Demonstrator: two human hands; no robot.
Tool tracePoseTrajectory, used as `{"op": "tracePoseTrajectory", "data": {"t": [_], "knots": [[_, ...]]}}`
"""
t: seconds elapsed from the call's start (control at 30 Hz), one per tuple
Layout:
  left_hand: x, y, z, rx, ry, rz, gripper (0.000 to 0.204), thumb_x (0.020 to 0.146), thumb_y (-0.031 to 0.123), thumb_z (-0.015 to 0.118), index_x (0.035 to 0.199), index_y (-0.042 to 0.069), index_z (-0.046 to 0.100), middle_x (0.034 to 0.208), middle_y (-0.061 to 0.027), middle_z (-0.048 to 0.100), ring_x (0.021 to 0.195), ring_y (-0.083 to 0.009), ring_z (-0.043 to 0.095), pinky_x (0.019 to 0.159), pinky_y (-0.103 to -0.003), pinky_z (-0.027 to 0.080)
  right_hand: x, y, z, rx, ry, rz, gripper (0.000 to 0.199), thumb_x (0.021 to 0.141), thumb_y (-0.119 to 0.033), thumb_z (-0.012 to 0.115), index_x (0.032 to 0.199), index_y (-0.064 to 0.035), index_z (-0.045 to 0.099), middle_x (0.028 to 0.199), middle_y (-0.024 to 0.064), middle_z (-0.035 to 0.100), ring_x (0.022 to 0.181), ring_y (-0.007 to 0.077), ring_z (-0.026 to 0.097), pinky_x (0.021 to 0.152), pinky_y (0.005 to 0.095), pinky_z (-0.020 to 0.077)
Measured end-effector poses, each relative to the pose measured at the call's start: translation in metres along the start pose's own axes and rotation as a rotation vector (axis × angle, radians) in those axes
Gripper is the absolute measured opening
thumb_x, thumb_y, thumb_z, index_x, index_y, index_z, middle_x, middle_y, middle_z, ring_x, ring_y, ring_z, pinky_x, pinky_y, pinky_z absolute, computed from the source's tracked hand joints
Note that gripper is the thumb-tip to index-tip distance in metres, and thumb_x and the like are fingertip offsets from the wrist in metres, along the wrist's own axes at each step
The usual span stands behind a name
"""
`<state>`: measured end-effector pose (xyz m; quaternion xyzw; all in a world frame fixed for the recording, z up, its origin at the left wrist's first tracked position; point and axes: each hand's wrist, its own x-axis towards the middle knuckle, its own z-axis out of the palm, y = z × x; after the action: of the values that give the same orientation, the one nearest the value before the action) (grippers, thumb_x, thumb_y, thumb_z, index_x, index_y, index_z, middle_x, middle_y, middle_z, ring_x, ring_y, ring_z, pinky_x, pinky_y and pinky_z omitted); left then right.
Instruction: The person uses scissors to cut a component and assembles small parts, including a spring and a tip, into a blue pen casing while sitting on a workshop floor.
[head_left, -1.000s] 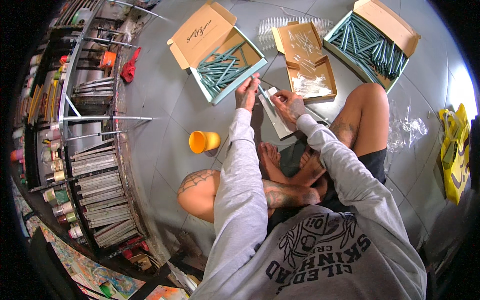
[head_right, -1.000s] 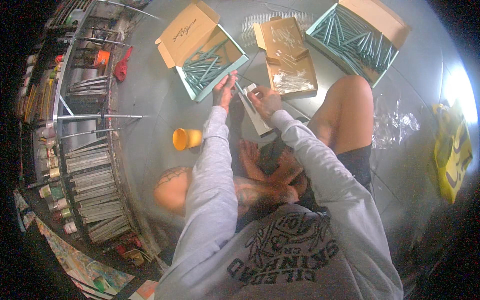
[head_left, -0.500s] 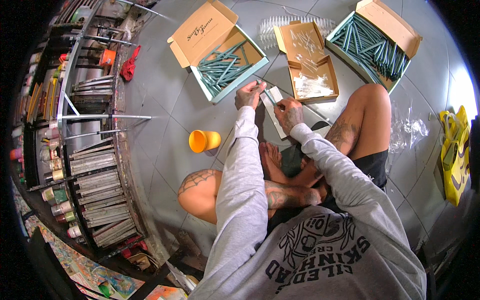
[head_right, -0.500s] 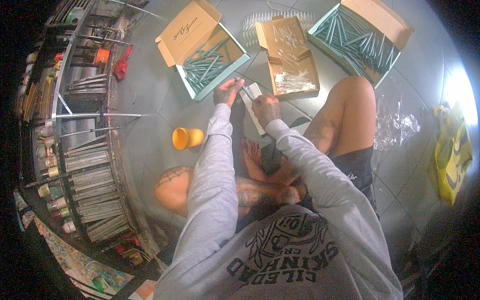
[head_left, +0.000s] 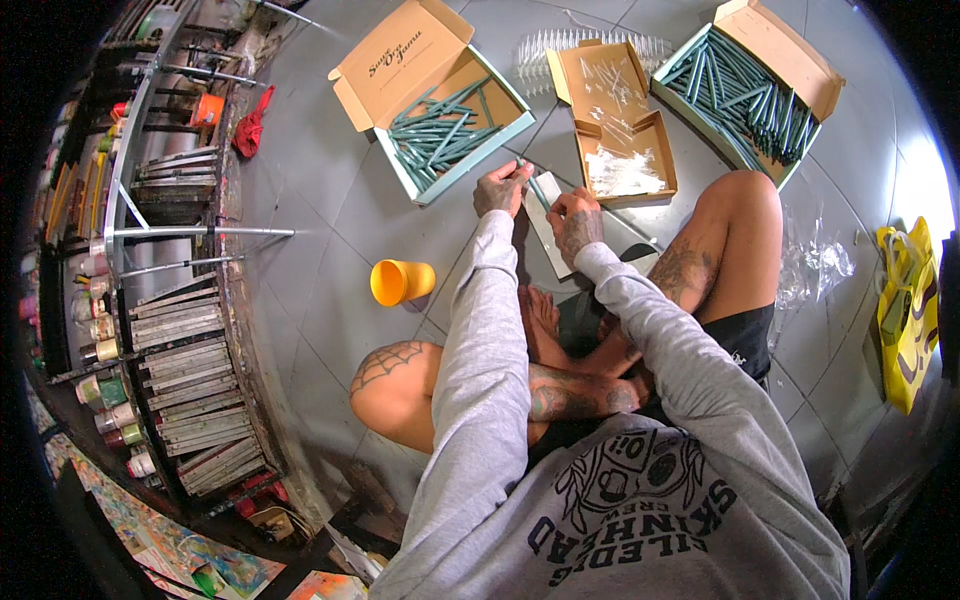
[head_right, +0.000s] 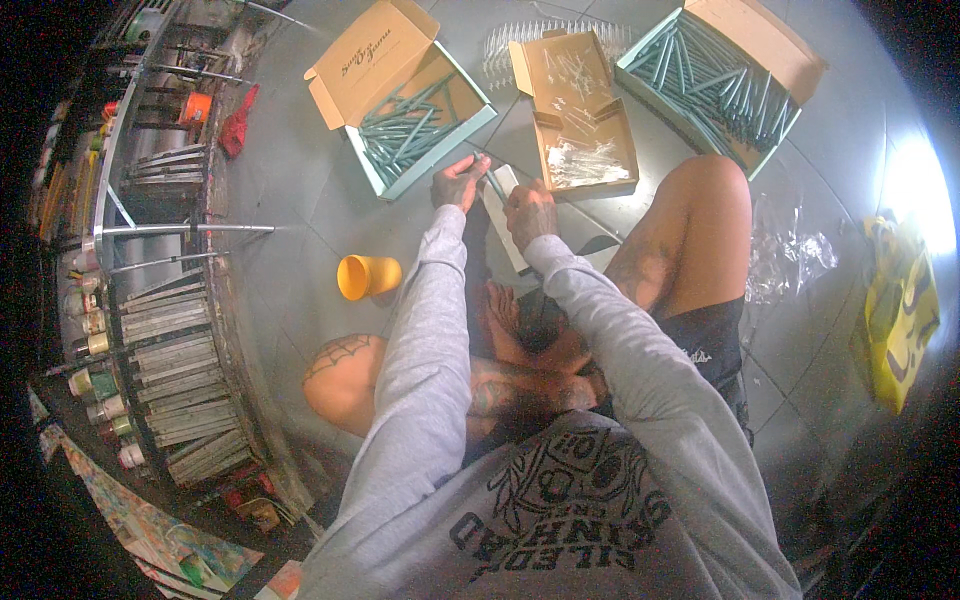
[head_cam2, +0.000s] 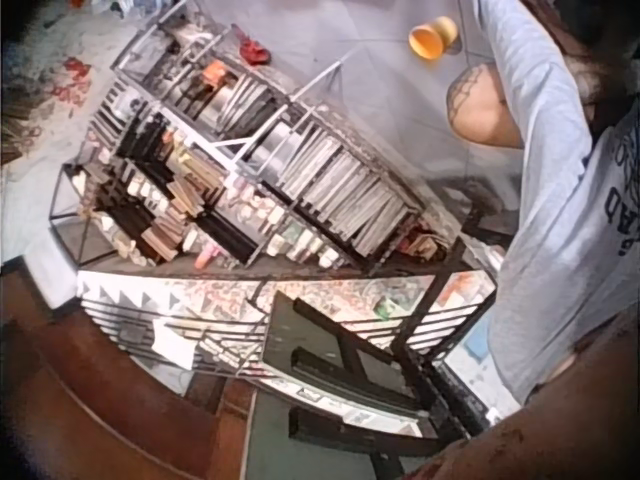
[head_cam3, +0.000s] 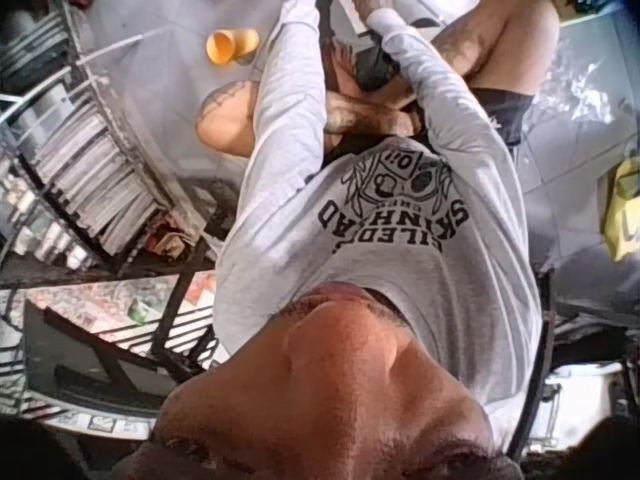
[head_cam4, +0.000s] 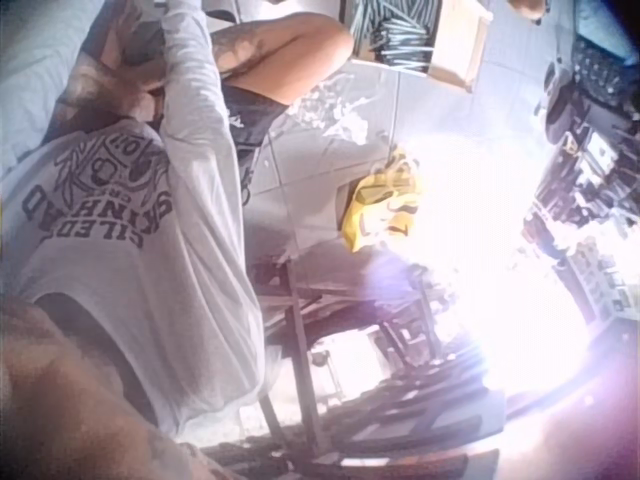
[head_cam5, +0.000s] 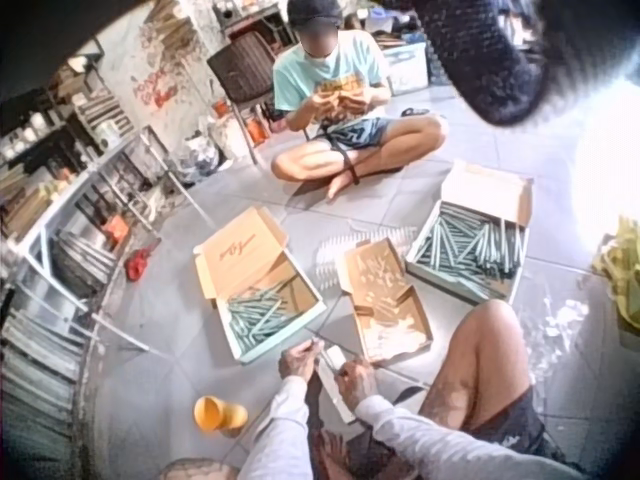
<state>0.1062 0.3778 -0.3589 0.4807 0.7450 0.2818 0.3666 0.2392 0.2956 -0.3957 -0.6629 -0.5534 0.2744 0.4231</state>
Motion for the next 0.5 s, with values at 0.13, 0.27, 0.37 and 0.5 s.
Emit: {"op": "tracePoseTrajectory", "data": {"t": [0.13,0.27,0.37,0.5], "knots": [[0.008,-0.013,0.005,-0.004,-0.009,0.034,0.061,0.073,0.043,0.085,0.117,0.003,0.072,0.115,-0.0134,0.072,0.106,-0.0222,0.068,0.098,-0.032,0.048,0.007,0.004,0.001,0.028,-0.072,0.077,0.015,0.068,-0.007,0.08,0.075,-0.0012,0.069,0.083,0.0153,0.062,0.079,0.0319,0.065,0.074,0.0415,0.0516],[0.012,-0.025,0.01,-0.037,-0.045,0.021,0.061,0.074,0.04,0.085,0.119,0.002,0.07,0.115,-0.013,0.072,0.105,-0.0206,0.068,0.096,-0.031,0.048,0.007,0.006,-0.001,0.06,-0.118,0.132,0.018,0.067,-0.008,0.081,0.08,-0.0022,0.071,0.083,0.014,0.063,0.079,0.0291,0.065,0.075,0.0394,0.0518],[0.012,-0.03,0.014,-0.116,-0.053,0.066,0.063,0.074,0.042,0.085,0.119,0.001,0.07,0.114,-0.0138,0.072,0.104,-0.0206,0.068,0.097,-0.031,0.048,0.005,0.004,-0.004,0.032,-0.103,0.113,0.018,0.067,-0.009,0.081,0.081,-0.0023,0.071,0.083,0.0137,0.063,0.08,0.0289,0.065,0.075,0.0389,0.0518],[0.007,-0.031,0.016,-0.084,0.002,0.084,0.059,0.071,0.045,0.084,0.113,0.006,0.074,0.106,-0.0126,0.075,0.097,-0.0238,0.071,0.089,-0.034,0.053,0.003,0.001,-0.007,0.049,-0.092,0.076,0.017,0.069,-0.012,0.08,0.079,-0.0019,0.07,0.084,0.0144,0.063,0.083,0.0297,0.065,0.076,0.0398,0.0518]]}}
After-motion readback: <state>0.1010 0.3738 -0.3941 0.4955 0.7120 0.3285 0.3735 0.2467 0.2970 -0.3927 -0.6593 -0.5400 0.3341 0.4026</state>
